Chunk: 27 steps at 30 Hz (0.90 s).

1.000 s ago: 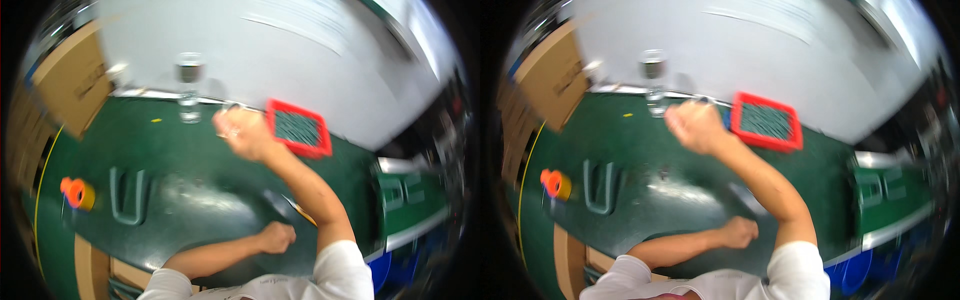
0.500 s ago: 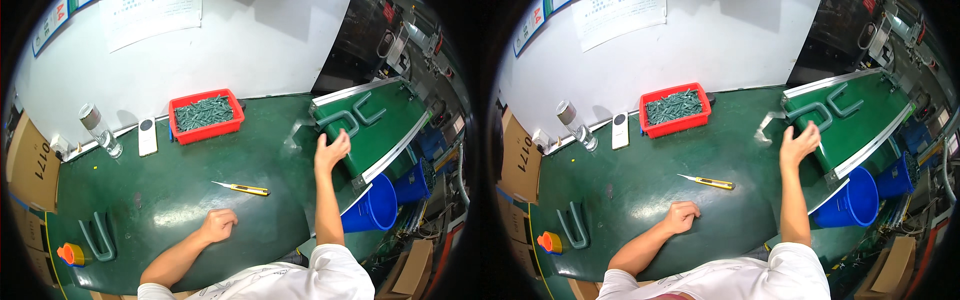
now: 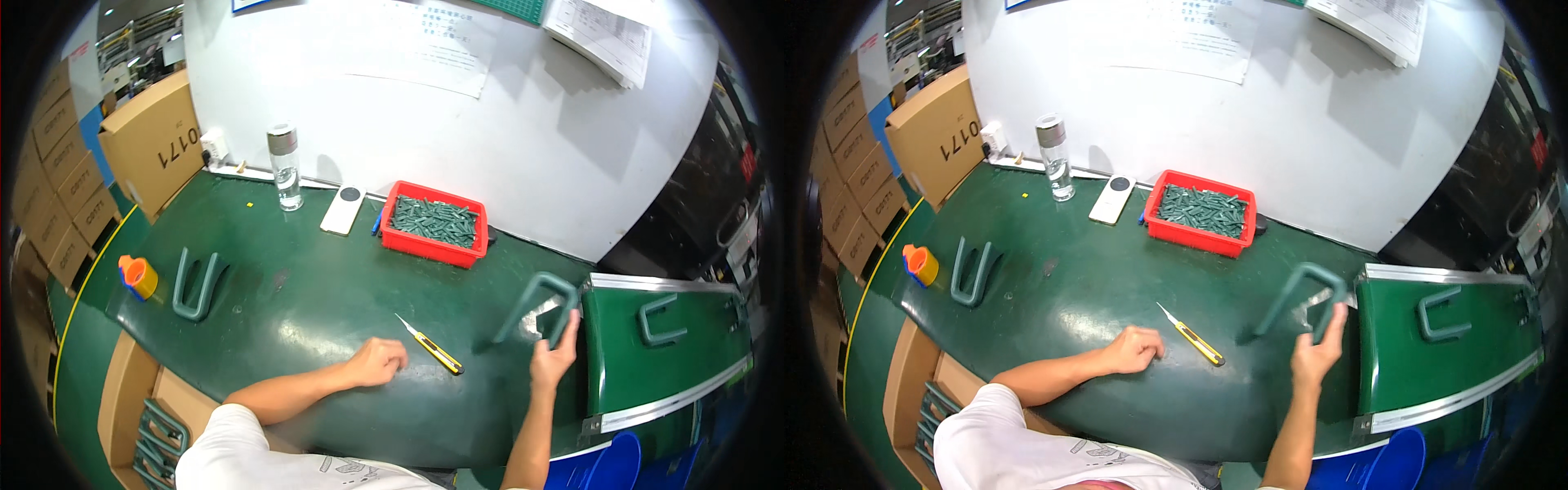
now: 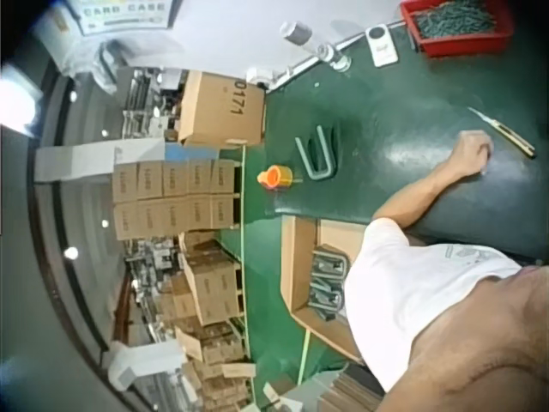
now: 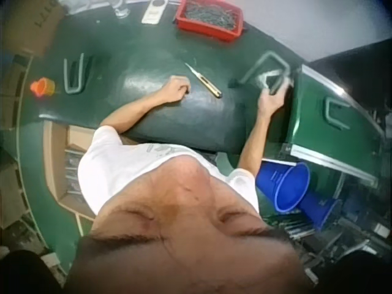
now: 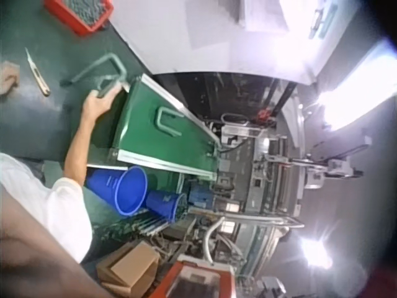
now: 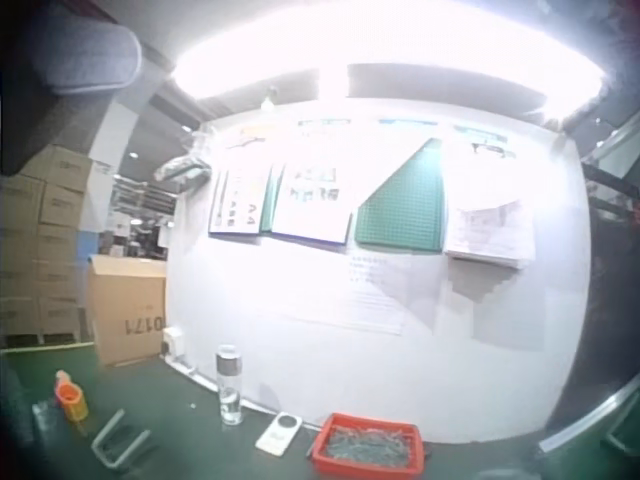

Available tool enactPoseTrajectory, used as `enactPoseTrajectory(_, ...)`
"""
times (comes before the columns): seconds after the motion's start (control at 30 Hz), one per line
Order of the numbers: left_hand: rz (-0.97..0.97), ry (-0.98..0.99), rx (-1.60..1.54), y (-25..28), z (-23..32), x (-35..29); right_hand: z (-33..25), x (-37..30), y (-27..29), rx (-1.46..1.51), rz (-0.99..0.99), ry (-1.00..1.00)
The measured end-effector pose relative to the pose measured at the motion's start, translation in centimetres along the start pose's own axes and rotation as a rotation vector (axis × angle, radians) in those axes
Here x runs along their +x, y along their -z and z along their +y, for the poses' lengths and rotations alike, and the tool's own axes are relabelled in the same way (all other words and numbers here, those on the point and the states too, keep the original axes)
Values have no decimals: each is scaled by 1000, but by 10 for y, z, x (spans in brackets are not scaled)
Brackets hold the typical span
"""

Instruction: Deburring and cleaning plastic molded components using a tool and then placing them in a collection box.

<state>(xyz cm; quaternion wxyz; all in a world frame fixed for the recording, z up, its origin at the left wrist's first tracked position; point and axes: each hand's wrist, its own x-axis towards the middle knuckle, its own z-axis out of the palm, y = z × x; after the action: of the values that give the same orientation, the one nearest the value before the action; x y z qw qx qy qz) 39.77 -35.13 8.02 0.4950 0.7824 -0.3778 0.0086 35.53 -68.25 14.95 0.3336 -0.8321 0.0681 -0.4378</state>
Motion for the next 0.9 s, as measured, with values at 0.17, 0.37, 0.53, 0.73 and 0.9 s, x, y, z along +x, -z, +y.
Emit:
enactPoseTrajectory(0.17, 387, 32, -16, -2, 46, 50, -71, -25, -60, 247, -236, 142)
enactPoseTrajectory(0.37, 571, 231, 226, 13, 29, 65, -110, -34, -81, 594, -317, 196)
enactPoseTrajectory(0.53, 688, 259, -407, 48, -12, 78, -73, -43, -82, 359, -615, -55)
enactPoseTrajectory(0.73, 636, 354, -954, 85, 27, 79, -66, -59, -95, -151, -888, 288)
enactPoseTrajectory(0.9, 623, 290, -909, 91, 40, 76, -66, -42, -103, 92, -831, 66)
